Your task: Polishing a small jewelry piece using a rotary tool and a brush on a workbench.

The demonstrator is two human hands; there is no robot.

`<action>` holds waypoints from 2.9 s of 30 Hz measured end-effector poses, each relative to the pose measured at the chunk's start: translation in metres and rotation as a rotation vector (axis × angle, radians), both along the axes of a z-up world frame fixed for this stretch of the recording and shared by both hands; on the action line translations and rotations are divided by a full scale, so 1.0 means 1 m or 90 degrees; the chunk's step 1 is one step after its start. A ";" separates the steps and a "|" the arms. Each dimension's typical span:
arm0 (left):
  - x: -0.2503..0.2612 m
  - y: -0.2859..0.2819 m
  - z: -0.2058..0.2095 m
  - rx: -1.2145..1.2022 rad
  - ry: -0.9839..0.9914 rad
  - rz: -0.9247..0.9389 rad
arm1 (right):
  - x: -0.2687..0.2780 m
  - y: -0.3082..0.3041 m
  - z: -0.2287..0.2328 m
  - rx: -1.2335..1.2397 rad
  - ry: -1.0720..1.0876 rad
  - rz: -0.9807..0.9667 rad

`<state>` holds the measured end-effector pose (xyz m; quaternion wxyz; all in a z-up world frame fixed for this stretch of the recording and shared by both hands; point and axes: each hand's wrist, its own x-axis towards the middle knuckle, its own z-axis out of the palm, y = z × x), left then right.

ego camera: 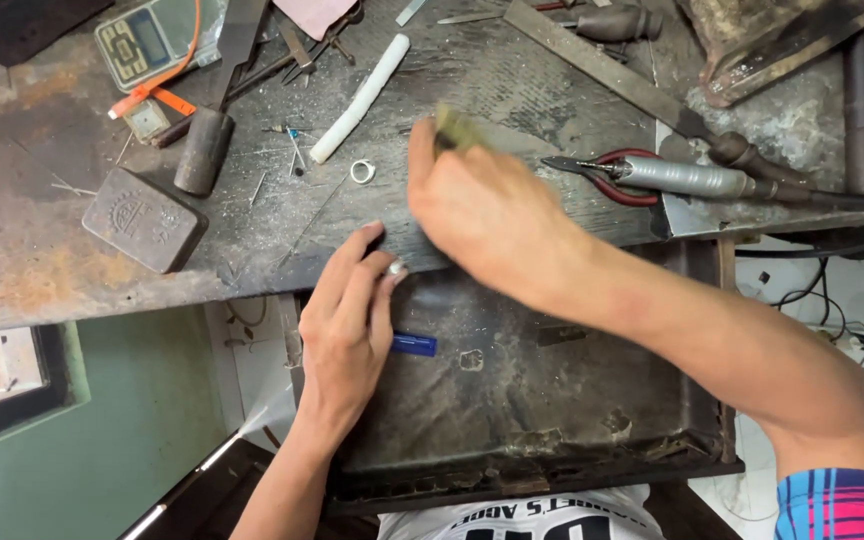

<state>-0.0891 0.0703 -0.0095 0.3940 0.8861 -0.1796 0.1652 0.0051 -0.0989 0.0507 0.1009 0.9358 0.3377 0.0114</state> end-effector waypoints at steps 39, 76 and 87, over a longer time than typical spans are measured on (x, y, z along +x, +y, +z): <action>-0.024 0.004 -0.034 -0.219 0.031 -0.083 | 0.002 -0.021 0.035 0.163 0.372 -0.026; -0.024 0.001 -0.045 -0.168 0.117 -0.262 | -0.021 0.013 0.041 0.090 0.340 -0.199; -0.024 0.003 -0.048 -0.158 0.123 -0.259 | -0.038 -0.014 0.040 0.179 0.407 -0.156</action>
